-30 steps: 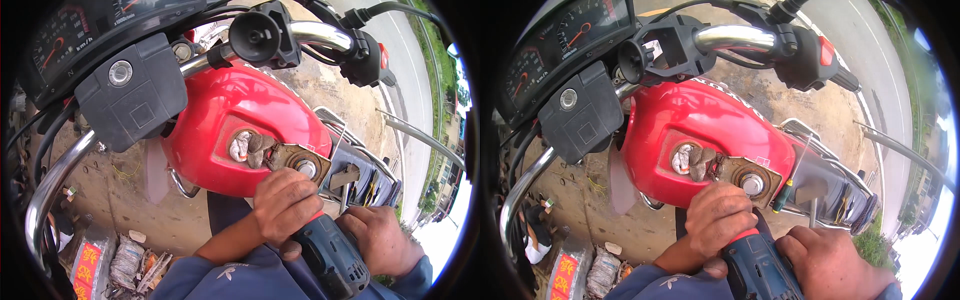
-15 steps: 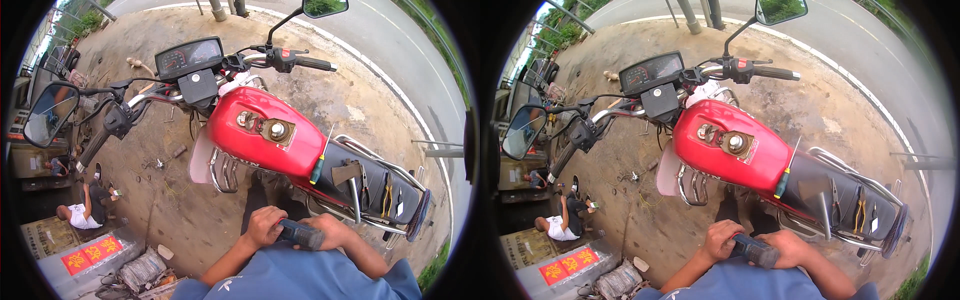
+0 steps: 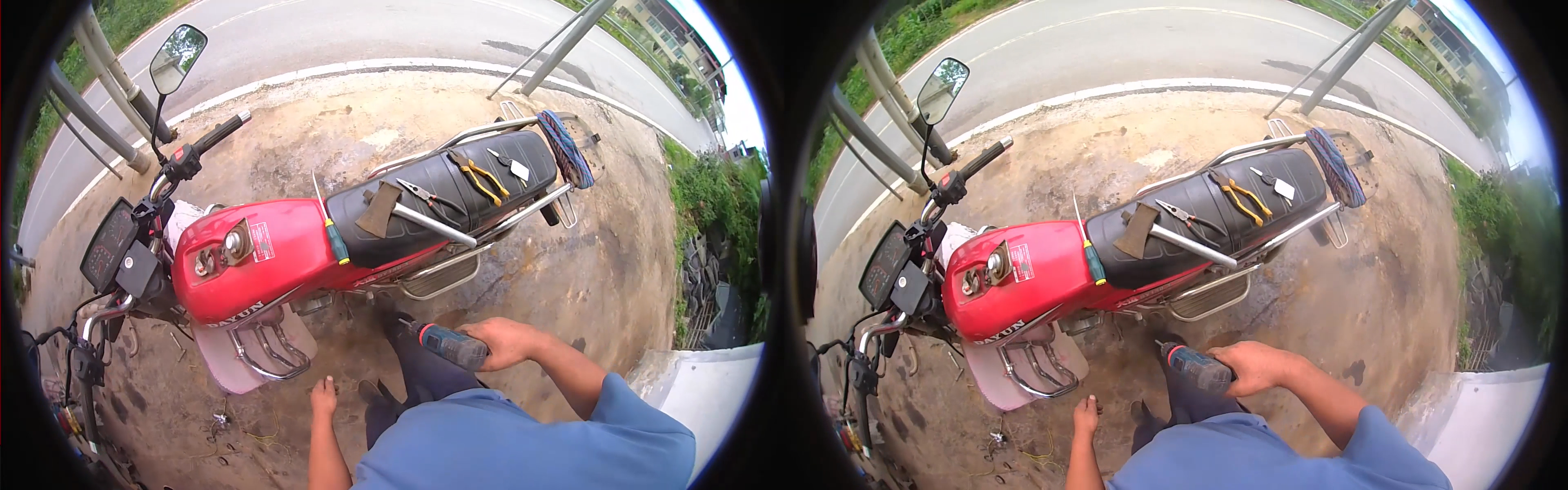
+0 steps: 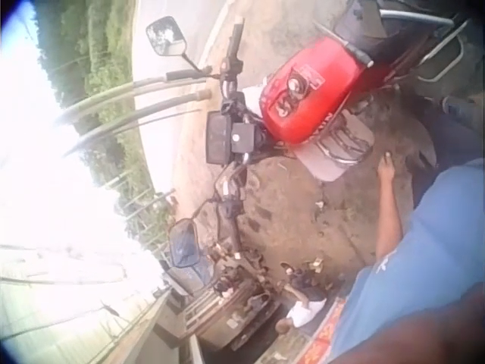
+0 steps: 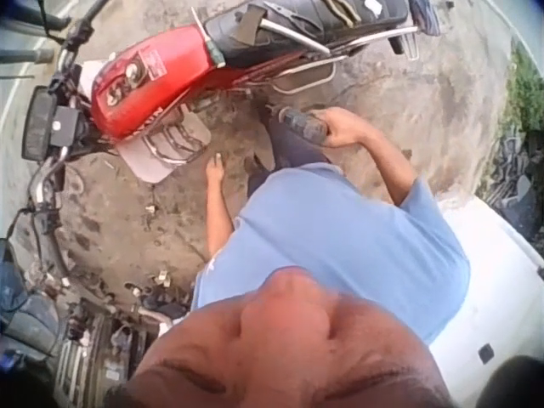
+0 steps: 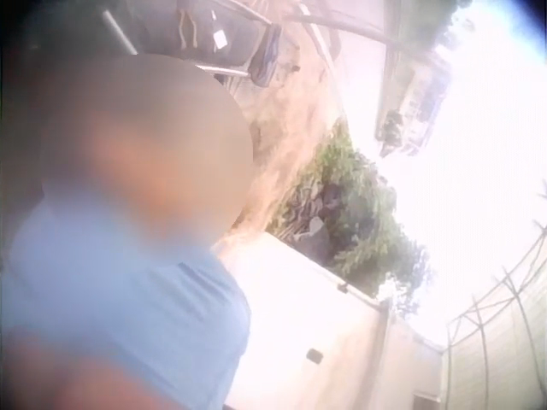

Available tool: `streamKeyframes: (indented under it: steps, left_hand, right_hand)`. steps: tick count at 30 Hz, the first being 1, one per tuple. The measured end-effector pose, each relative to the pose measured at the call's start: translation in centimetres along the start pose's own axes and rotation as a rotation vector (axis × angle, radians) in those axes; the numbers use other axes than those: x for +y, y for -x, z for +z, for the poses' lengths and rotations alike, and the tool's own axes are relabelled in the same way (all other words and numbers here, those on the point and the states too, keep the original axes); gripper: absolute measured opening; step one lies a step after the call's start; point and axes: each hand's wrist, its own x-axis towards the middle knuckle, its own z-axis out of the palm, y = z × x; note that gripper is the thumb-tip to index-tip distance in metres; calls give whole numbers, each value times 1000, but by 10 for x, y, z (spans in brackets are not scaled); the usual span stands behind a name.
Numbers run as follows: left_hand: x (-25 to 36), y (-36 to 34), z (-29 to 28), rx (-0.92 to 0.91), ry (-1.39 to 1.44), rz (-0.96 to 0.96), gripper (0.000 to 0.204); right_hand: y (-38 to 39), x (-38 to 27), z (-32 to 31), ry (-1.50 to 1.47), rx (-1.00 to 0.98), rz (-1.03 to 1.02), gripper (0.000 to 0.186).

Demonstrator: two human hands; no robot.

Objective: The person works on a motorcycle fuel tank cap by prying around the cap with a screwdriver, drilling into the hinge with a power drill, and gripping the hinge pin with needle-nose pliers.

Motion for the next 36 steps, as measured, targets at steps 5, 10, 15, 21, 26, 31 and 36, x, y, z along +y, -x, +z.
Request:
streamKeyframes:
  steps: [5, 10, 15, 21, 26, 31, 36]
  left_hand:
    - [-167, 82, -10, -210, 127, -439, 33]
    - [-309, 207, -63, -201, 14, -498, 33]
    - [-379, 230, -79, -290, -166, -445, 33]
    - [-355, 112, -34, -136, -45, -485, 38]
    - [-327, 75, -1, -138, 81, -450, 41]
    - [-367, 127, -31, -238, 18, -449, 32]
    - [-374, 178, -89, -172, -595, 123, 46]
  right_hand:
    - [48, 114, 147, -47, 69, 457, 54]
    - [-9, 285, 357, -135, -45, 892, 64]
    - [-60, 473, 552, -217, 82, 1187, 64]
    - [-156, 590, 685, -256, 171, 1278, 75]
    - [-176, 592, 726, -204, 171, 1146, 81]
    - [-125, 513, 651, -250, 166, 1218, 90]
    - [-86, 311, 413, -122, 628, 511, 53]
